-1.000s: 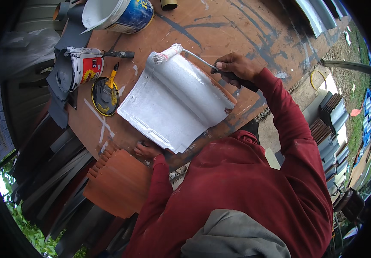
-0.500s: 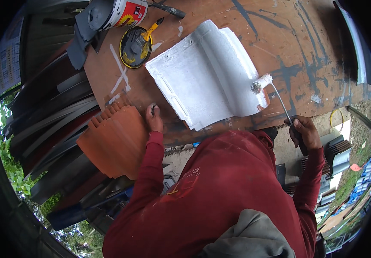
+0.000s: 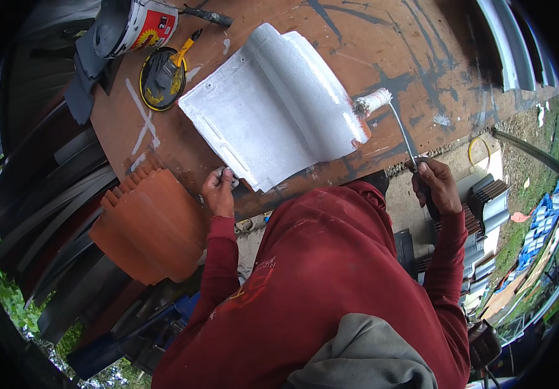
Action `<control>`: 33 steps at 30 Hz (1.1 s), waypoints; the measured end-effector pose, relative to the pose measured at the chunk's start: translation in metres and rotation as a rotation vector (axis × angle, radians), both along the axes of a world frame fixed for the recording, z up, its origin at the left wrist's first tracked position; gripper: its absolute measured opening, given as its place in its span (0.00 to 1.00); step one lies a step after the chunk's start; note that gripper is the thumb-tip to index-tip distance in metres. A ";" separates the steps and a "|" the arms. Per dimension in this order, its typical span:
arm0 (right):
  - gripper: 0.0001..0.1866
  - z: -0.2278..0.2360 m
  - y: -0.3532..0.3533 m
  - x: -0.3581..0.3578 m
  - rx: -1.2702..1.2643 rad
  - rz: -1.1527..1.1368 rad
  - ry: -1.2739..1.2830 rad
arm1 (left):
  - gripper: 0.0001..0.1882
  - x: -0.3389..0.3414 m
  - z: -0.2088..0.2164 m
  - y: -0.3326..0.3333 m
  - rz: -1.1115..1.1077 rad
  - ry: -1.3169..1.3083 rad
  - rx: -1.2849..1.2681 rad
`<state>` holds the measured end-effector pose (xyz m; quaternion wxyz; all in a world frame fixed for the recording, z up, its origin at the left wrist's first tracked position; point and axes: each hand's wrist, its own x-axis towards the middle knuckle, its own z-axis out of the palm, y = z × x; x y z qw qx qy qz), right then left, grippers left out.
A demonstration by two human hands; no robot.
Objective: The person places a roof tile on the table, dips a paint roller into a container of paint, and coats the surface of the tile. The person then holds the tile by hand and applies paint to its curved sides with the paint roller.
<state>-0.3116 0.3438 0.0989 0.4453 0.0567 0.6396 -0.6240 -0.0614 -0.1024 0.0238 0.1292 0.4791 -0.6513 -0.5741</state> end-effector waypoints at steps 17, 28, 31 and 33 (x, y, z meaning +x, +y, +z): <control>0.26 -0.017 -0.091 -0.131 -0.137 0.433 0.163 | 0.02 -0.019 0.019 -0.031 -0.092 -0.328 0.093; 0.26 -0.025 -0.080 -0.118 -0.092 0.457 0.079 | 0.01 -0.020 0.018 -0.031 -0.029 -0.329 0.147; 0.26 -0.025 -0.031 -0.072 -0.050 0.396 0.001 | 0.01 -0.020 0.015 -0.035 -0.061 -0.327 0.131; 0.26 -0.028 0.002 -0.040 -0.041 0.339 -0.094 | 0.01 -0.021 0.013 -0.038 -0.092 -0.321 0.117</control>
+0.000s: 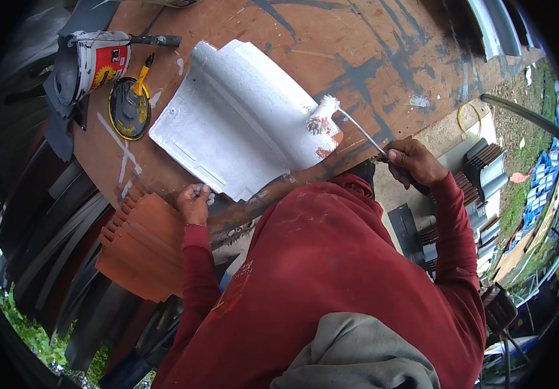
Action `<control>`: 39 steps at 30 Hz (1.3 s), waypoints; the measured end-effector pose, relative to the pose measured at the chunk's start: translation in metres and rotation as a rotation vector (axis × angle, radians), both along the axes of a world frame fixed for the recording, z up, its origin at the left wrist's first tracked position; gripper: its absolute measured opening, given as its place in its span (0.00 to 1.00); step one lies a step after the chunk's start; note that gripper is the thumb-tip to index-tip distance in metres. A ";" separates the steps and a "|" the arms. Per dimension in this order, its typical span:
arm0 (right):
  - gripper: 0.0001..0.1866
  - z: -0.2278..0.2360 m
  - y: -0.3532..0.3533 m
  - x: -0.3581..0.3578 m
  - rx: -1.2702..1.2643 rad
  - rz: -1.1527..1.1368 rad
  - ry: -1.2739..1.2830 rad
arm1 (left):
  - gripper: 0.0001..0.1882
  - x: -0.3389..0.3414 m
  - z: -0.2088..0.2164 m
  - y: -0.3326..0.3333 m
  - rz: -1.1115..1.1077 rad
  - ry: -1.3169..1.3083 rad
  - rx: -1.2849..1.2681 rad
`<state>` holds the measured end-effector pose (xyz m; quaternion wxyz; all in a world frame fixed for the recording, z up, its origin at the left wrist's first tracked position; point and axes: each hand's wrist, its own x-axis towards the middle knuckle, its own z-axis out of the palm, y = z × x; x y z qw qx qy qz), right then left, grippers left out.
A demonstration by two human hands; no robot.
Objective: The person places a roof tile on the table, dips a paint roller into a container of paint, and coats the surface of the tile. The person then holds the tile by hand and applies paint to its curved sides with the paint roller.
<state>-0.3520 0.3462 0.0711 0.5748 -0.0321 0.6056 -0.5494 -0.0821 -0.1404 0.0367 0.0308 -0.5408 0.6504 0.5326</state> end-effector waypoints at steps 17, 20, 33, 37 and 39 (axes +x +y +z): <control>0.21 0.009 -0.009 0.054 0.162 -0.113 0.266 | 0.00 0.002 -0.005 0.004 -0.043 0.083 -0.062; 0.20 0.009 -0.058 0.033 0.159 -0.170 0.295 | 0.00 0.000 -0.004 0.008 -0.054 0.090 -0.072; 0.17 0.033 0.022 0.117 0.444 -0.042 0.488 | 0.03 0.013 -0.025 0.005 0.019 0.263 0.005; 0.16 0.020 0.021 0.132 0.385 -0.189 0.426 | 0.04 0.012 -0.022 0.001 -0.016 0.266 -0.026; 0.16 0.012 0.008 0.120 0.415 -0.144 0.493 | 0.03 0.014 -0.029 -0.002 -0.012 0.279 -0.018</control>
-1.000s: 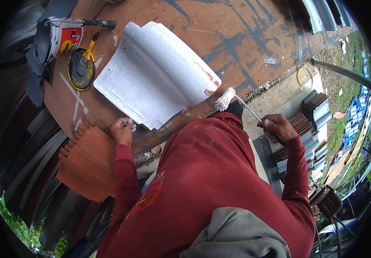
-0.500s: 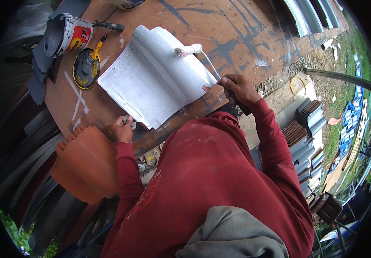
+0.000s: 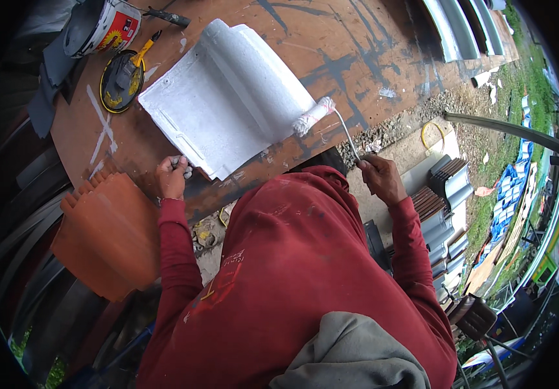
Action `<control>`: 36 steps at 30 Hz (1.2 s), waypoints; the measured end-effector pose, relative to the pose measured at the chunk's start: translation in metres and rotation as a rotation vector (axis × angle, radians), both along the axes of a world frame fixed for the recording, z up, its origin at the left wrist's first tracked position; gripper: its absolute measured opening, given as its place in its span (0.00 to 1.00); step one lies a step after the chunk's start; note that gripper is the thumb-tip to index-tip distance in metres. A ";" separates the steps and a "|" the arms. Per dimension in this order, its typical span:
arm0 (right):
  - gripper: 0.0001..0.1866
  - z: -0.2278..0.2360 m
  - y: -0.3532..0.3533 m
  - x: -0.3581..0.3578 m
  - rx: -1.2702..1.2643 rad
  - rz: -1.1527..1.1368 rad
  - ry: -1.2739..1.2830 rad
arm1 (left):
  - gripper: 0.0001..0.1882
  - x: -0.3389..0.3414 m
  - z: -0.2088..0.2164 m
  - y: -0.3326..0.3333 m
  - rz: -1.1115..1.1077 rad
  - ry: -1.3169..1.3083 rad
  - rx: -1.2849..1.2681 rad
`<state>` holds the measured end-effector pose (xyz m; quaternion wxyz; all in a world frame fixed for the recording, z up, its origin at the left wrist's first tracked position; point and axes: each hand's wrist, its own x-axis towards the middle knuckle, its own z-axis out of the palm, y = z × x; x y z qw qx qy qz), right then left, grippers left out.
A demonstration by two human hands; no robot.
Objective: The person places a roof tile on the table, dips a paint roller into a container of paint, and coats the surface of the tile. The person then holds the tile by hand and applies paint to its curved sides with the paint roller.
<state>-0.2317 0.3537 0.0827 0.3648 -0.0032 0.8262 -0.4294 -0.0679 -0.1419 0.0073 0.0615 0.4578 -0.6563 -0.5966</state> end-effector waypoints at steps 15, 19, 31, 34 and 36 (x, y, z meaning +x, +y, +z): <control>0.11 -0.003 0.021 0.046 0.055 0.162 0.497 | 0.09 0.002 0.000 0.020 0.095 0.107 0.080; 0.11 0.027 -0.001 -0.002 0.150 0.360 0.698 | 0.10 0.004 -0.002 0.012 0.057 0.097 0.084; 0.18 0.033 -0.093 -0.008 -0.138 0.338 0.425 | 0.29 0.012 -0.014 0.084 0.232 0.263 0.607; 0.19 0.030 -0.075 0.008 -0.220 0.198 0.268 | 0.38 0.019 -0.011 0.071 0.072 0.252 0.607; 0.19 0.031 -0.061 0.015 -0.244 0.106 0.188 | 0.48 0.011 0.026 0.072 0.011 0.229 0.564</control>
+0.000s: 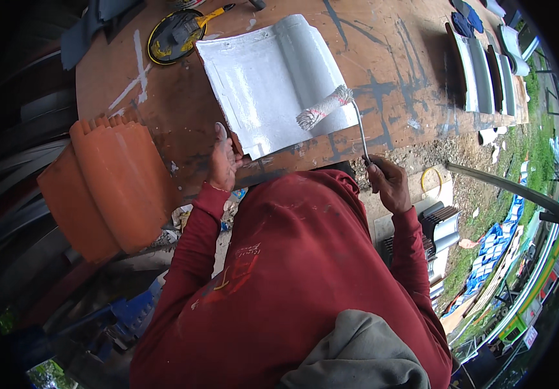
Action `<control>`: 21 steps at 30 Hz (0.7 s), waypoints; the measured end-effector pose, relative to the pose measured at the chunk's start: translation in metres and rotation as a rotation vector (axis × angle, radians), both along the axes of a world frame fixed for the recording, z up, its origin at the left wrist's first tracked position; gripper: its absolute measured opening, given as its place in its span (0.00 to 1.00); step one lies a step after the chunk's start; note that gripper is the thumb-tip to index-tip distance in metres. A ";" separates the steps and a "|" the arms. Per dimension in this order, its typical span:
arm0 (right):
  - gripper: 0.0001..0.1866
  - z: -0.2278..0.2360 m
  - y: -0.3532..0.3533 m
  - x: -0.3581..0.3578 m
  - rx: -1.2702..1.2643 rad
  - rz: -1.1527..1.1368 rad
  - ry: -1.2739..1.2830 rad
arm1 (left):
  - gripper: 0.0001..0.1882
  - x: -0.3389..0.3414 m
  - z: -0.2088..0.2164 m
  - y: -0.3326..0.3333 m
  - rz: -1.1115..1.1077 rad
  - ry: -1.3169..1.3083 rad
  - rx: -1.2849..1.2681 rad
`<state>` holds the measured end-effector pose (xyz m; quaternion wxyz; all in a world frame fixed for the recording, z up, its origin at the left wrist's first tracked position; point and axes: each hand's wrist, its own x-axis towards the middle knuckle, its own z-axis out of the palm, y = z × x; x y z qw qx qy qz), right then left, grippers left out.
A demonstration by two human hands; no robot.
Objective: The person places a roof tile on the table, dips a paint roller into a container of paint, and coats the surface of the tile. The person then holds the tile by hand and applies paint to its curved sides with the paint roller.
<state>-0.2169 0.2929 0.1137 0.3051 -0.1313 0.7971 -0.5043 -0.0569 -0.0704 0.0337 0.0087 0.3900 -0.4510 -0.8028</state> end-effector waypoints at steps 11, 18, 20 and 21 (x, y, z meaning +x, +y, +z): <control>0.16 0.067 -0.033 -0.006 -0.087 0.342 0.631 | 0.55 -0.036 0.119 -0.033 0.079 0.375 0.337; 0.15 0.093 -0.100 -0.035 -0.111 0.426 0.760 | 0.64 -0.054 0.130 -0.047 0.120 0.458 0.566; 0.15 0.084 -0.088 -0.048 -0.131 0.439 0.810 | 0.65 -0.051 0.131 -0.049 0.089 0.497 0.584; 0.15 0.078 -0.075 -0.056 -0.085 0.439 0.849 | 0.65 -0.049 0.130 -0.050 0.056 0.531 0.601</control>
